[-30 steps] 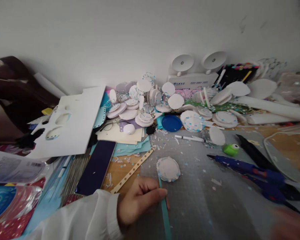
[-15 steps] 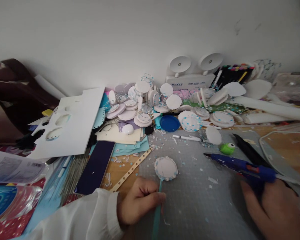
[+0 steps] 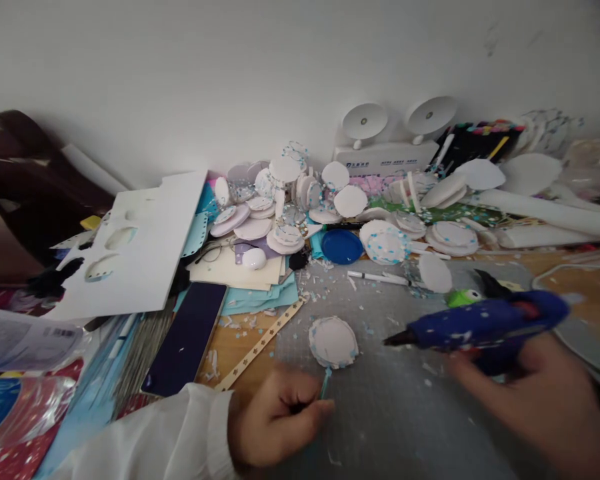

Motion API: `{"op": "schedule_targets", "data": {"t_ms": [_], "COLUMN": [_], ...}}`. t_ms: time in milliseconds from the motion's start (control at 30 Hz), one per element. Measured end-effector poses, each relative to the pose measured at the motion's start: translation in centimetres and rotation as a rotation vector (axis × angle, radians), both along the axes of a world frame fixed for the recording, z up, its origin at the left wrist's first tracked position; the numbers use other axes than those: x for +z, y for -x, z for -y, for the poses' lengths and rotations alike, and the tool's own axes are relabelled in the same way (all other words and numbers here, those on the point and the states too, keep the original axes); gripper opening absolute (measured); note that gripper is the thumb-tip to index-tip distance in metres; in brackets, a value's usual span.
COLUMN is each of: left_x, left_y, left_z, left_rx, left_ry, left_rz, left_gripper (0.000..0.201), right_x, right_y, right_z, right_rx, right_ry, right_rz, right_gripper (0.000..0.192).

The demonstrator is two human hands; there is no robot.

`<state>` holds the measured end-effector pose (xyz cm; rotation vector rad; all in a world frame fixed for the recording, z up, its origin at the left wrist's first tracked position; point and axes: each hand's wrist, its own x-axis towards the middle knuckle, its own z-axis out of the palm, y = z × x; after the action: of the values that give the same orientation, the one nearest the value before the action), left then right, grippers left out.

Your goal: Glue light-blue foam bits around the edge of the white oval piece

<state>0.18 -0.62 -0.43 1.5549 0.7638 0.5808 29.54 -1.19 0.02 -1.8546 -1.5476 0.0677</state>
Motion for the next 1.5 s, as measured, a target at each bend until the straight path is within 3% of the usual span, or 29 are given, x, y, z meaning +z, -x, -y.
{"op": "schedule_targets", "data": {"t_ms": [100, 200, 300, 533, 667, 867, 1500], "left_x": [-0.4, -0.6, -0.7, -0.7, -0.7, -0.6, -0.7], "left_y": [0.1, 0.0, -0.1, -0.2, -0.3, -0.2, -0.3], "left_z": [0.0, 0.0, 0.0, -0.2, -0.3, -0.3, -0.4], "left_rx": [-0.024, -0.052, -0.066, -0.085, -0.085, -0.086, -0.102], "left_ry": [-0.063, -0.143, -0.166, -0.19, -0.203, -0.212, -0.218], "left_rz": [0.033, 0.064, 0.071, 0.115, 0.124, 0.107, 0.121], "left_gripper": [0.055, 0.05, 0.047, 0.044, 0.045, 0.045, 0.044], "right_x": [-1.7, -4.0, -5.1, -3.5, -3.3, -3.5, -2.9], "right_y": [1.8, 1.7, 1.2, 1.6, 1.9, 1.7, 2.1], "right_z": [0.2, 1.4, 2.1, 1.4, 1.4, 1.2, 1.0], "right_rx": [0.143, 0.247, 0.304, 0.381, 0.314, 0.404, 0.386], "right_ry": [-0.014, -0.008, -0.028, -0.152, -0.16, -0.166, -0.196], "right_rz": [0.004, 0.076, 0.181, 0.422, 0.422, 0.451, 0.404], "right_gripper": [0.02, 0.016, 0.01, 0.019, 0.018, 0.017, 0.018]}}
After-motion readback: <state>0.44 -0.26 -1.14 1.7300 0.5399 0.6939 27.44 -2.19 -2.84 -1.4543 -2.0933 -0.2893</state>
